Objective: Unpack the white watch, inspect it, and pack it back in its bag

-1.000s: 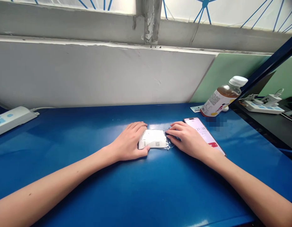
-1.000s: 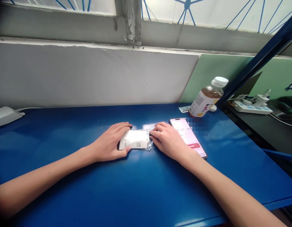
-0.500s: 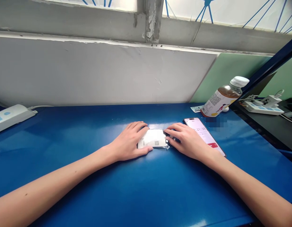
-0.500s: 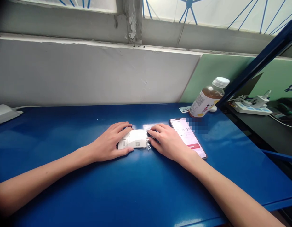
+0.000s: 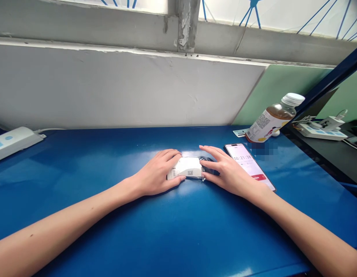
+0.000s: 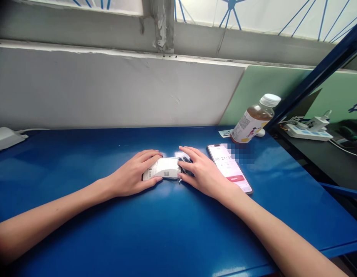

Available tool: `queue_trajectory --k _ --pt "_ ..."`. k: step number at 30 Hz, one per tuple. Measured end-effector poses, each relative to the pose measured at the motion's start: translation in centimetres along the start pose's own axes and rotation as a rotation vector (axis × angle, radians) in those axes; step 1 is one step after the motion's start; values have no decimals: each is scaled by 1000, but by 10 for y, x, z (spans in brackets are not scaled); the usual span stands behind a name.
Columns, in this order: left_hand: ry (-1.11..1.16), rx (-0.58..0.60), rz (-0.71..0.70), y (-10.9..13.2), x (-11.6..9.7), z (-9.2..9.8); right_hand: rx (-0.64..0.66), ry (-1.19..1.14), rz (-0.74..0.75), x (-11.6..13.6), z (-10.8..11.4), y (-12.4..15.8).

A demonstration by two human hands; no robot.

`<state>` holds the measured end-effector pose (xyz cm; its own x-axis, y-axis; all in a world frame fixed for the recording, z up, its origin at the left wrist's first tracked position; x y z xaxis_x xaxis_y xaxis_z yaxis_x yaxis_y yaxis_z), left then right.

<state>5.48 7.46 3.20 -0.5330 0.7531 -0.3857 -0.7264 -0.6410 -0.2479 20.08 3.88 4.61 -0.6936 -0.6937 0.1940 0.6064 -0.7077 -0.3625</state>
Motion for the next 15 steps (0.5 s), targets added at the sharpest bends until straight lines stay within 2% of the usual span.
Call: queue_trajectory --k 4,15 --pt "5 3 -14 1 -1 0 -33 -49 -2 1 1 0" --pt "-45 17 -15 1 -1 -3 -13 -153 -52 0 -8 2"
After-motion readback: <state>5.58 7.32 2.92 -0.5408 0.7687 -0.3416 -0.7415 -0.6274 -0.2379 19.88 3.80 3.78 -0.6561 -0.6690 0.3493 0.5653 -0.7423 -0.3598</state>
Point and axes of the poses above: each hand's wrist, its own y-axis away from the middle knuckle, its own z-axis out of the back of the hand, x = y × z, the point moved 9 cm from there along -y, towards the middle knuckle, and after that the axes turned 7 degrees about z, right-handed, at the moved point
